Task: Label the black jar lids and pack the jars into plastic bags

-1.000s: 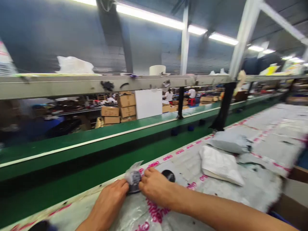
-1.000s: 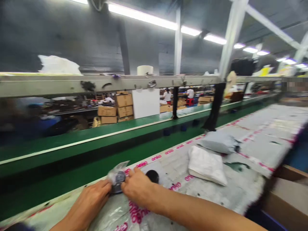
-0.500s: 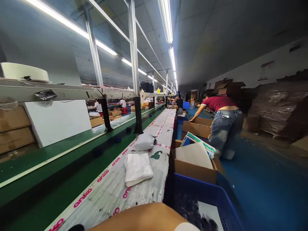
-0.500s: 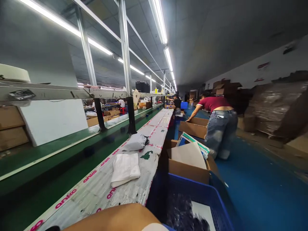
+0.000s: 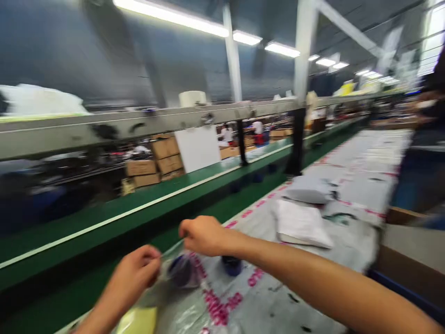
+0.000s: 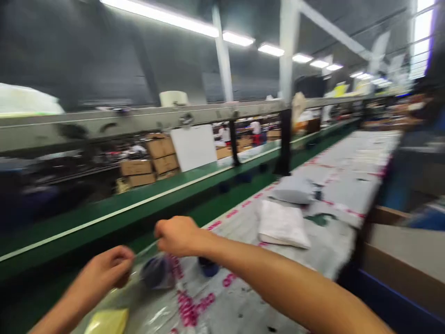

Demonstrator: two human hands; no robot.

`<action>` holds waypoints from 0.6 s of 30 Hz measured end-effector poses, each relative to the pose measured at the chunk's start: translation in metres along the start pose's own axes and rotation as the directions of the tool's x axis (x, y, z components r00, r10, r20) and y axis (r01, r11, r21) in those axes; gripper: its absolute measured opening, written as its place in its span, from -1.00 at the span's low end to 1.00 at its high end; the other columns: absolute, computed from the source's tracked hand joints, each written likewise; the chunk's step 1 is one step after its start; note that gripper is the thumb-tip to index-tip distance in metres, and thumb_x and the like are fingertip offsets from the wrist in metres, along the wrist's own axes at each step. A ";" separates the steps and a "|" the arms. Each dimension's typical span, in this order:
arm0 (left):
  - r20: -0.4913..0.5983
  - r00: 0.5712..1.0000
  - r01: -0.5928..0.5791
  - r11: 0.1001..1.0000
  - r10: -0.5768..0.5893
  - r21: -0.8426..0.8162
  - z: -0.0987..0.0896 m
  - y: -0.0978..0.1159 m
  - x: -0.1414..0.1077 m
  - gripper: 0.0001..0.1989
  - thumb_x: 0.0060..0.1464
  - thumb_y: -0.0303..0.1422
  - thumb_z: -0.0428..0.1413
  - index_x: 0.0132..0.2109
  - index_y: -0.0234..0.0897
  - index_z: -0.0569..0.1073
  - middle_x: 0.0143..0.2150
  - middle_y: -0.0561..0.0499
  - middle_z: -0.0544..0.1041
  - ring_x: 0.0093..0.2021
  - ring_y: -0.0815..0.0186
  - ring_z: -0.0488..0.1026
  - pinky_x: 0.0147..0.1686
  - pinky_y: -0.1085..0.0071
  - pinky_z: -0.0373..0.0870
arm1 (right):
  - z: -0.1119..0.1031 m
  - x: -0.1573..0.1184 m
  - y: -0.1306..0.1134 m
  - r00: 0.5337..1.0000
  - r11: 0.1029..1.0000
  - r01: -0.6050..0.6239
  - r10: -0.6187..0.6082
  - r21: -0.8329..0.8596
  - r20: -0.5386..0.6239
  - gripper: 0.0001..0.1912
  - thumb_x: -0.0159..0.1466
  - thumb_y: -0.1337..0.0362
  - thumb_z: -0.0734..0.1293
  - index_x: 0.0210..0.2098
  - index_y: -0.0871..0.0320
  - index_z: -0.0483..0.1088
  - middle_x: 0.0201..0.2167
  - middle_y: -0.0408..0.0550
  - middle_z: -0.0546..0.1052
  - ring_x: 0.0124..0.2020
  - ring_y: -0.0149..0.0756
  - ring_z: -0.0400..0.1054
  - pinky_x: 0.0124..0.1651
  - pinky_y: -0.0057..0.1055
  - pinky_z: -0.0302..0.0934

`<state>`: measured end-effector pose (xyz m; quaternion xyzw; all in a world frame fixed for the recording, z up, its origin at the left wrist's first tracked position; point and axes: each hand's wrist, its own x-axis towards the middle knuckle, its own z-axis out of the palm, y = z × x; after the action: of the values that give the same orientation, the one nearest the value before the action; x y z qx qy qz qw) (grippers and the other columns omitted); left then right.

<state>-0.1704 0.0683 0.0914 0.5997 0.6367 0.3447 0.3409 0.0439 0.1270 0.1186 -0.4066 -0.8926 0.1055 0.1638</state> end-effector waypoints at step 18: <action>-0.117 0.988 0.067 0.962 -0.101 -0.265 0.003 -0.018 -0.022 -0.64 0.03 -0.05 0.09 -0.23 -0.27 0.44 -0.22 -0.04 0.54 -0.28 0.30 0.52 -0.34 0.42 0.41 | 0.049 -0.028 -0.027 0.963 0.965 0.258 -0.252 -0.055 0.097 -0.89 0.26 0.35 0.35 -0.25 0.12 0.53 -0.26 -0.04 0.63 -0.29 -0.19 0.50 -0.34 -0.41 0.09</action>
<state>-0.1760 0.0457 0.0751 0.4985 0.6315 0.4488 0.3889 0.0243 0.0852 0.0764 -0.2882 -0.9470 0.0717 0.1223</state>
